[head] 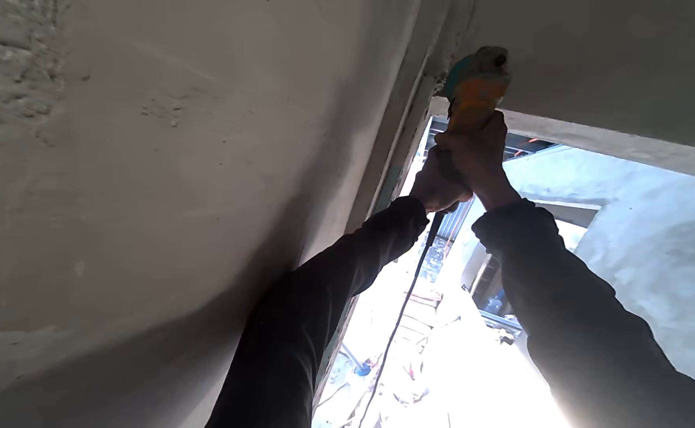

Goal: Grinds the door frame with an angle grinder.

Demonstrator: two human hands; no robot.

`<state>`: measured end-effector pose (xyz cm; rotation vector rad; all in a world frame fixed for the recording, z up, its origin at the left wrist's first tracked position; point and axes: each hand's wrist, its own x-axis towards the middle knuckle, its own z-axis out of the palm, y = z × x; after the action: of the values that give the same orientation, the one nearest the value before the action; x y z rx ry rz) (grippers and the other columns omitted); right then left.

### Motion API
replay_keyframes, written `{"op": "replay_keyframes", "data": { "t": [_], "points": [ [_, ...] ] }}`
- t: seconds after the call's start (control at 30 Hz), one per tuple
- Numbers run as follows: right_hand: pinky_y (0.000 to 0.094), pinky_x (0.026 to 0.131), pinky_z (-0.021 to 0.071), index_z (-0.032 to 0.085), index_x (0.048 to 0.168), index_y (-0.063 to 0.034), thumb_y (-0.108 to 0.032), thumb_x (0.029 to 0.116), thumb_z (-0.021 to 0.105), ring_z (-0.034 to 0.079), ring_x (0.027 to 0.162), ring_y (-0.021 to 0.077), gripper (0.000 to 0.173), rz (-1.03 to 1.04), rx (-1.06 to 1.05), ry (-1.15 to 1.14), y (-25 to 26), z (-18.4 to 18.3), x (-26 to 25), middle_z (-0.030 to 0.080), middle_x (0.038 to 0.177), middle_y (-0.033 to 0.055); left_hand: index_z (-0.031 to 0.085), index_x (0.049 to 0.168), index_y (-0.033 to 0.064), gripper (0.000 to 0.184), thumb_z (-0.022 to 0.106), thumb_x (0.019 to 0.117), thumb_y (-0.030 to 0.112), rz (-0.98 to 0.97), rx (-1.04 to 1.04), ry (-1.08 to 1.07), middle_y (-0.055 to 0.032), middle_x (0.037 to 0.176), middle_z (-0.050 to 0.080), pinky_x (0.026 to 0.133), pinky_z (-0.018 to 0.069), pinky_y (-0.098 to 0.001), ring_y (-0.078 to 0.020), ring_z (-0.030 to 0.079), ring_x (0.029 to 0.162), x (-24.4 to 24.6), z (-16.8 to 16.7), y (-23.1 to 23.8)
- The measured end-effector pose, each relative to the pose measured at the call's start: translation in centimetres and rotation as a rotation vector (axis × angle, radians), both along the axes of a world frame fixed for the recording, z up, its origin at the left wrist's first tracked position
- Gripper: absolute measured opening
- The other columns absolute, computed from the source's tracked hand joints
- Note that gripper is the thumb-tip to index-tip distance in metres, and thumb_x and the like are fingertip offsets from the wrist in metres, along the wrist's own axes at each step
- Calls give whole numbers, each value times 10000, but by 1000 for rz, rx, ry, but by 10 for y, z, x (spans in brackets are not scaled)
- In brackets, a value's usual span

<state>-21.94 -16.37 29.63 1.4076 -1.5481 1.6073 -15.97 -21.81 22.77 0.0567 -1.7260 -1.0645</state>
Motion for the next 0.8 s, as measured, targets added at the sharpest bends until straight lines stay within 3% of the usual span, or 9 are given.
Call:
{"op": "replay_keyframes", "data": {
  "t": [0.13, 0.47, 0.63, 0.73, 0.8],
  "points": [
    [449, 872, 555, 508, 1297, -38, -261, 633, 880, 656, 1019, 216, 793, 15, 22, 31, -2, 1, -1, 650, 1109, 123, 346, 1496, 88, 1106, 890, 538, 0, -10, -22, 63, -174, 1151, 672, 865, 585, -499, -282, 679, 1032, -5, -4, -5],
    [484, 897, 539, 474, 1357, -42, -278, 650, 874, 644, 1066, 249, 846, -24, 73, 33, -2, 2, 0, 639, 1162, 146, 350, 1481, 56, 1095, 895, 533, 8, -1, -45, 74, -177, 1165, 665, 886, 581, -483, -272, 672, 1059, -8, -4, -10],
    [475, 901, 537, 482, 1343, -43, -266, 640, 884, 638, 1076, 241, 841, -20, 34, 3, -2, 3, 2, 636, 1164, 140, 352, 1487, 85, 1108, 887, 523, -18, -38, -30, 58, -174, 1147, 666, 857, 586, -480, -273, 674, 1024, -4, 0, -7],
    [461, 900, 551, 489, 1339, -25, -254, 637, 898, 645, 1058, 235, 844, 8, -1, 7, 0, 1, -1, 639, 1152, 146, 281, 1543, 96, 1141, 877, 572, 41, 21, -44, 9, -197, 1096, 682, 755, 597, -509, -305, 695, 930, -2, 1, -2],
    [451, 899, 547, 482, 1343, -28, -259, 640, 894, 643, 1057, 229, 847, 14, 0, 23, 1, -2, -4, 636, 1156, 145, 304, 1528, 79, 1122, 886, 571, 31, 25, -56, 26, -195, 1095, 682, 769, 598, -499, -295, 696, 936, -4, -3, -1]
  ]
}}
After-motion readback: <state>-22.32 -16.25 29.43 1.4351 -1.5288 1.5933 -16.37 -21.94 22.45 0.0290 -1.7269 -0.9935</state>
